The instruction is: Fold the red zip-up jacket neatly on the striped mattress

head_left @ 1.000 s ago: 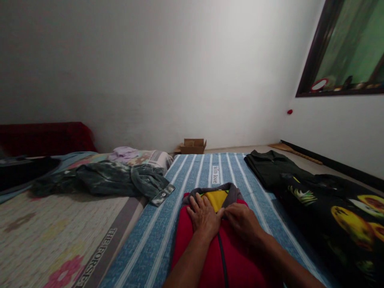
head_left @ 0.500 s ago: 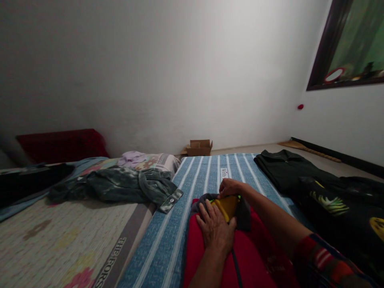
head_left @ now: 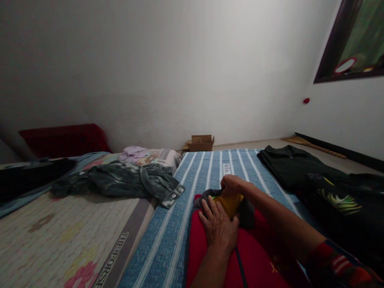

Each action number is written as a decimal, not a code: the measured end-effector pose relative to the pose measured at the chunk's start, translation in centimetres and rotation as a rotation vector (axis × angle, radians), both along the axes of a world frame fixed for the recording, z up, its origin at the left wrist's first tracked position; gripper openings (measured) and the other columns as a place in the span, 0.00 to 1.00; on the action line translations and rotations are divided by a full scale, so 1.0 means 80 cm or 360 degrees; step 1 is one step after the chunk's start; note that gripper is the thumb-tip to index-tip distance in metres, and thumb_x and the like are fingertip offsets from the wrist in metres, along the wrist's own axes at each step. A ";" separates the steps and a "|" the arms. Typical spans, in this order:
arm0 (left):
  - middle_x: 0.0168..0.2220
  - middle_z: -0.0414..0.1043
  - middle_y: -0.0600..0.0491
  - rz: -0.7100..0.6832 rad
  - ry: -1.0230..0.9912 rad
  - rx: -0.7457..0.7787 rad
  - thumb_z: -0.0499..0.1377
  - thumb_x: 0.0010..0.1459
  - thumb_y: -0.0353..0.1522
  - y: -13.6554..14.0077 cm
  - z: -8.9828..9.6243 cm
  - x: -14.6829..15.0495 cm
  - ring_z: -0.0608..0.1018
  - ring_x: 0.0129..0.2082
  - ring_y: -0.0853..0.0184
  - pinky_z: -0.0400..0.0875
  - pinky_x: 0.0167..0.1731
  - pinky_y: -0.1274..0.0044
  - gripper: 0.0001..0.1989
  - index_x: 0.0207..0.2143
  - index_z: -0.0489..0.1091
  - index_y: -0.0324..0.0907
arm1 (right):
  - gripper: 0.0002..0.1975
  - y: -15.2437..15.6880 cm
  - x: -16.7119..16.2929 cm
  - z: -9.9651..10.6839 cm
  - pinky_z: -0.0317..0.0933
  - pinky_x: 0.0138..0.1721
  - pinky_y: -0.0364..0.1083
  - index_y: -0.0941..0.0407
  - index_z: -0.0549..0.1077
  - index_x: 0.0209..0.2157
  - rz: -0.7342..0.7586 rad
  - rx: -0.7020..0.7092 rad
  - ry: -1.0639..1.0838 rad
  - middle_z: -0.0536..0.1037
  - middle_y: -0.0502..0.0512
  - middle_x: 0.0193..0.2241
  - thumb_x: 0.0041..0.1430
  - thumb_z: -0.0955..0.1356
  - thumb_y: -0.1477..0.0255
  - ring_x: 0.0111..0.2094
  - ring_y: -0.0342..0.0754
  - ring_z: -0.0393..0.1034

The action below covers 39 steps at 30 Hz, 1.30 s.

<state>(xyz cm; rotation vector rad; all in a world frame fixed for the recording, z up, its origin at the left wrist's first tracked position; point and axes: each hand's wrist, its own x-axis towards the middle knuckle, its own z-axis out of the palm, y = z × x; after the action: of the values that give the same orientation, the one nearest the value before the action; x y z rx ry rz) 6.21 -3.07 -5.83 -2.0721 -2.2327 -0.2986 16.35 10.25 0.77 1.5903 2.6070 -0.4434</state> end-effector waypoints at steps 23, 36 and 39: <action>0.65 0.46 0.39 0.0030 -0.0082 0.0001 0.49 0.55 0.53 -0.004 0.007 0.003 0.45 0.64 0.45 0.43 0.58 0.52 0.38 0.59 0.60 0.35 | 0.15 -0.013 -0.004 -0.044 0.57 0.34 0.43 0.55 0.77 0.37 0.0095 0.0286 0.0091 0.79 0.59 0.34 0.58 0.64 0.61 0.38 0.52 0.72; 0.66 0.44 0.40 0.0044 -0.0006 -0.0061 0.49 0.55 0.52 -0.002 0.009 0.002 0.44 0.65 0.45 0.43 0.58 0.52 0.36 0.58 0.62 0.37 | 0.21 -0.002 -0.011 -0.043 0.59 0.41 0.45 0.50 0.74 0.48 0.0187 0.0251 0.0233 0.78 0.58 0.41 0.55 0.66 0.58 0.45 0.54 0.71; 0.66 0.44 0.40 0.0045 0.0006 -0.0070 0.49 0.55 0.51 -0.002 0.009 0.002 0.44 0.65 0.45 0.42 0.58 0.52 0.35 0.58 0.63 0.37 | 0.17 0.003 -0.017 -0.043 0.60 0.39 0.44 0.50 0.76 0.44 0.0185 0.0213 0.0250 0.79 0.55 0.39 0.52 0.68 0.61 0.42 0.53 0.72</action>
<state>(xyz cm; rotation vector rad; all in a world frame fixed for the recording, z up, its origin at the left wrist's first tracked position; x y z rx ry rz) 6.34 -3.20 -5.12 -2.0583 -2.2850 -0.2452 15.02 10.50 -2.67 1.4850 2.8853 -0.4099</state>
